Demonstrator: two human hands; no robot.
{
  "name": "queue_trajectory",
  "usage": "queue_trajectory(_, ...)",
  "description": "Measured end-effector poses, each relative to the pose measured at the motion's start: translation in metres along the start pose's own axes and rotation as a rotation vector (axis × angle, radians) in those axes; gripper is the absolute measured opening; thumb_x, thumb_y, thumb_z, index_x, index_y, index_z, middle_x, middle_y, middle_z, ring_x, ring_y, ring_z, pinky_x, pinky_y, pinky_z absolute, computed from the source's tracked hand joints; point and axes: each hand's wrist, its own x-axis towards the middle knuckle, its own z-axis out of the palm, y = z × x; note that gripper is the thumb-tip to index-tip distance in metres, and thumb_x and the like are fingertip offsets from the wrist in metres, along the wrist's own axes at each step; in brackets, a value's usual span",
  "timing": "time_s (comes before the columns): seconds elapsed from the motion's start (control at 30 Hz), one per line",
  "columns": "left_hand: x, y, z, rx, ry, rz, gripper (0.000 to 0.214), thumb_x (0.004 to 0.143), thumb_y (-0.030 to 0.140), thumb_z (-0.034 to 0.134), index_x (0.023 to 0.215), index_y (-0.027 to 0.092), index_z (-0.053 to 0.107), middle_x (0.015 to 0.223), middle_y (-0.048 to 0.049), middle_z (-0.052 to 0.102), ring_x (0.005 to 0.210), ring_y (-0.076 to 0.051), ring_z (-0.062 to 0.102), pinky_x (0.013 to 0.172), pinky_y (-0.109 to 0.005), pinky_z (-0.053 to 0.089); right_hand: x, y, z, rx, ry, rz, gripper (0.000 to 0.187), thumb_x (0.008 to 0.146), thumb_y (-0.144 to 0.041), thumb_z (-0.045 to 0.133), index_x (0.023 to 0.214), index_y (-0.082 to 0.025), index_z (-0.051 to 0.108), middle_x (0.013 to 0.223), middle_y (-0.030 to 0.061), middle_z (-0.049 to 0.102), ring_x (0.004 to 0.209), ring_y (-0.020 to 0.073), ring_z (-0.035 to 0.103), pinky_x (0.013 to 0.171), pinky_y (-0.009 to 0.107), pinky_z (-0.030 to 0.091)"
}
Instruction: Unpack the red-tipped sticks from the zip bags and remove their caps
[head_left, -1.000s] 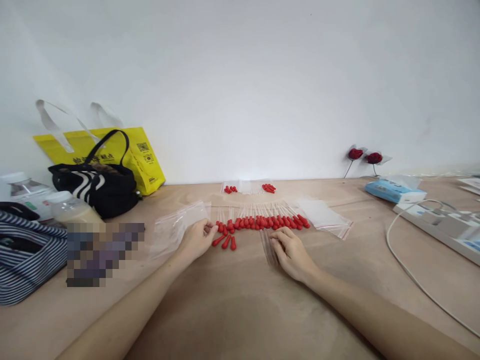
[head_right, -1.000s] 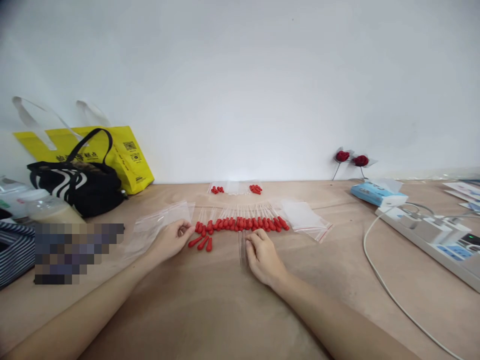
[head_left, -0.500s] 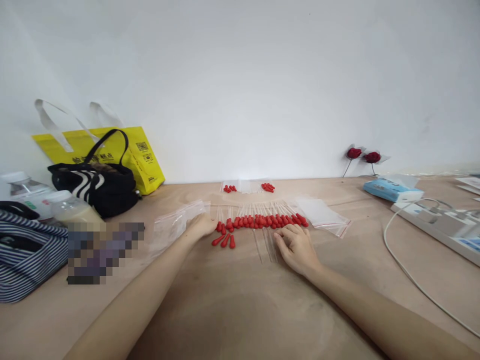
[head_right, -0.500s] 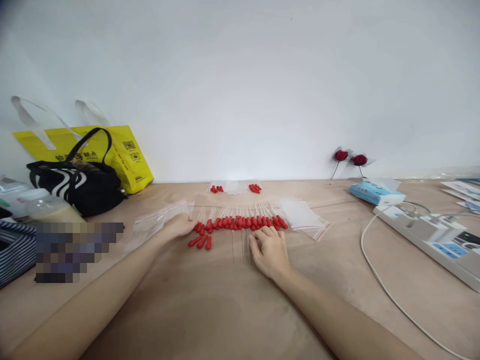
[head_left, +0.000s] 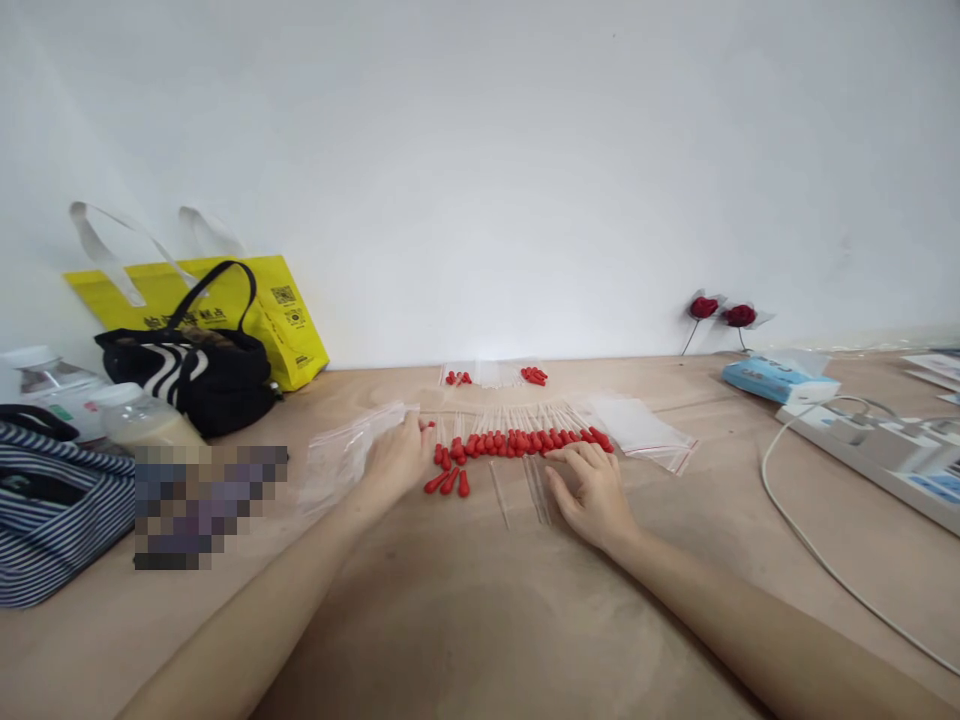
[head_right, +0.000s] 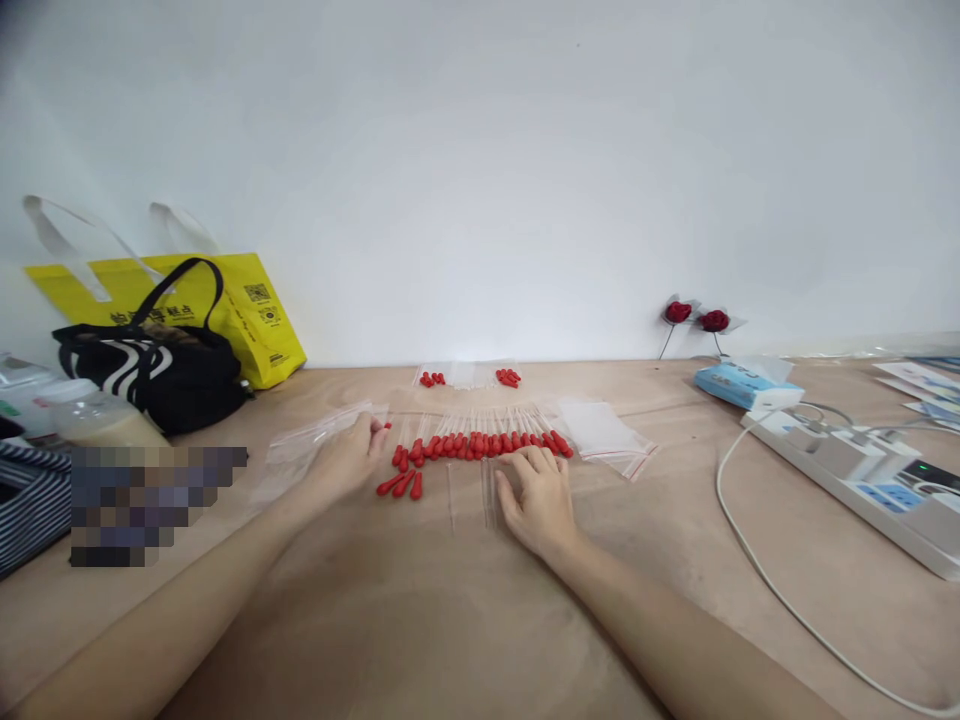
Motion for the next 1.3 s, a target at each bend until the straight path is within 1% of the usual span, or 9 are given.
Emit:
queue_trajectory(0.07, -0.018, 0.007, 0.009, -0.043, 0.028, 0.14, 0.023, 0.089, 0.027, 0.03, 0.102, 0.018, 0.047, 0.088, -0.0058, 0.063, 0.083, -0.019, 0.061, 0.069, -0.027, 0.042, 0.001, -0.001, -0.002, -0.015, 0.075, -0.05, 0.025, 0.08, -0.026, 0.047, 0.102, -0.019, 0.056, 0.097, 0.0077, 0.059, 0.092, 0.0207, 0.051, 0.079, 0.036, 0.035)
queue_trajectory(0.2, -0.043, 0.019, 0.041, -0.126, 0.286, 0.62, 0.018, 0.089, 0.023, 0.031, 0.084, 0.017, 0.048, 0.077, -0.0046, 0.059, 0.069, -0.017, 0.059, 0.061, -0.026, 0.044, 0.001, -0.005, -0.008, -0.062, 0.072, -0.247, 0.037, 0.08, -0.029, 0.049, 0.117, -0.022, 0.048, 0.109, 0.0084, 0.057, 0.102, 0.0225, 0.049, 0.09, 0.041, 0.031)
queue_trajectory(0.33, -0.049, 0.024, 0.058, -0.154, 0.533, 0.842, 0.022, 0.091, 0.02, 0.028, 0.08, 0.017, 0.047, 0.071, -0.0031, 0.057, 0.065, -0.015, 0.057, 0.06, -0.025, 0.045, 0.0, -0.007, -0.012, -0.058, 0.078, -0.337, 0.049, 0.078, -0.035, 0.054, 0.124, -0.021, 0.042, 0.107, 0.0084, 0.059, 0.102, 0.0225, 0.051, 0.094, 0.043, 0.028)
queue_trajectory(0.47, -0.048, 0.024, 0.059, -0.166, 0.602, 0.86, 0.021, 0.091, 0.02, 0.03, 0.078, 0.017, 0.046, 0.068, -0.0019, 0.055, 0.062, -0.014, 0.056, 0.058, -0.024, 0.046, -0.001, -0.005, -0.014, -0.027, 0.145, -0.273, 0.054, 0.076, -0.039, 0.057, 0.123, -0.017, 0.041, 0.102, 0.0097, 0.061, 0.097, 0.0222, 0.054, 0.09, 0.042, 0.032)
queue_trajectory(0.63, -0.049, 0.025, 0.061, -0.175, 0.609, 0.896, 0.022, 0.091, 0.019, 0.03, 0.078, 0.016, 0.047, 0.071, -0.0027, 0.056, 0.065, -0.014, 0.056, 0.061, -0.026, 0.047, 0.001, -0.008, -0.013, -0.11, 0.025, -0.447, 0.03, 0.08, -0.031, 0.055, 0.11, -0.026, 0.055, 0.096, 0.0024, 0.066, 0.099, 0.0202, 0.054, 0.099, 0.048, 0.019)
queue_trajectory(0.8, -0.049, 0.026, 0.06, -0.206, 0.571, 0.908, 0.02, 0.09, 0.02, 0.035, 0.079, 0.015, 0.052, 0.074, -0.0045, 0.059, 0.067, -0.015, 0.056, 0.063, -0.027, 0.046, 0.0, -0.01, -0.002, -0.136, -0.006, -0.528, 0.027, 0.083, -0.015, 0.049, 0.106, -0.027, 0.057, 0.081, -0.0015, 0.069, 0.097, 0.0182, 0.056, 0.1, 0.051, 0.014)
queue_trajectory(1.0, -0.046, 0.027, 0.053, -0.202, 0.622, 0.932, 0.02, 0.087, 0.022, 0.042, 0.096, 0.017, 0.059, 0.095, -0.0064, 0.065, 0.092, -0.019, 0.057, 0.08, -0.036, 0.044, -0.002, -0.012, -0.001, -0.115, 0.012, -0.524, 0.026, 0.083, -0.012, 0.048, 0.102, -0.025, 0.06, 0.073, -0.0009, 0.068, 0.091, 0.0172, 0.058, 0.101, 0.052, 0.014)
queue_trajectory(1.13, -0.046, 0.027, 0.053, -0.2, 0.653, 0.967, 0.02, 0.086, 0.016, 0.043, 0.099, 0.015, 0.058, 0.102, -0.0054, 0.066, 0.104, -0.02, 0.054, 0.093, -0.041, 0.038, -0.001, -0.015, 0.001, -0.134, 0.027, -0.552, 0.026, 0.083, -0.016, 0.05, 0.107, -0.024, 0.057, 0.08, -0.0009, 0.069, 0.093, 0.0171, 0.059, 0.103, 0.054, 0.008)
queue_trajectory(1.3, -0.048, 0.025, 0.053, -0.151, 0.6, 0.991, 0.02, 0.086, 0.014, 0.042, 0.092, 0.017, 0.061, 0.112, -0.0052, 0.061, 0.114, -0.021, 0.048, 0.1, -0.046, 0.031, -0.003, -0.013, 0.003, -0.119, 0.052, -0.611, 0.026, 0.084, -0.011, 0.046, 0.103, -0.024, 0.057, 0.083, -0.0014, 0.07, 0.106, 0.017, 0.054, 0.105, 0.054, 0.006)
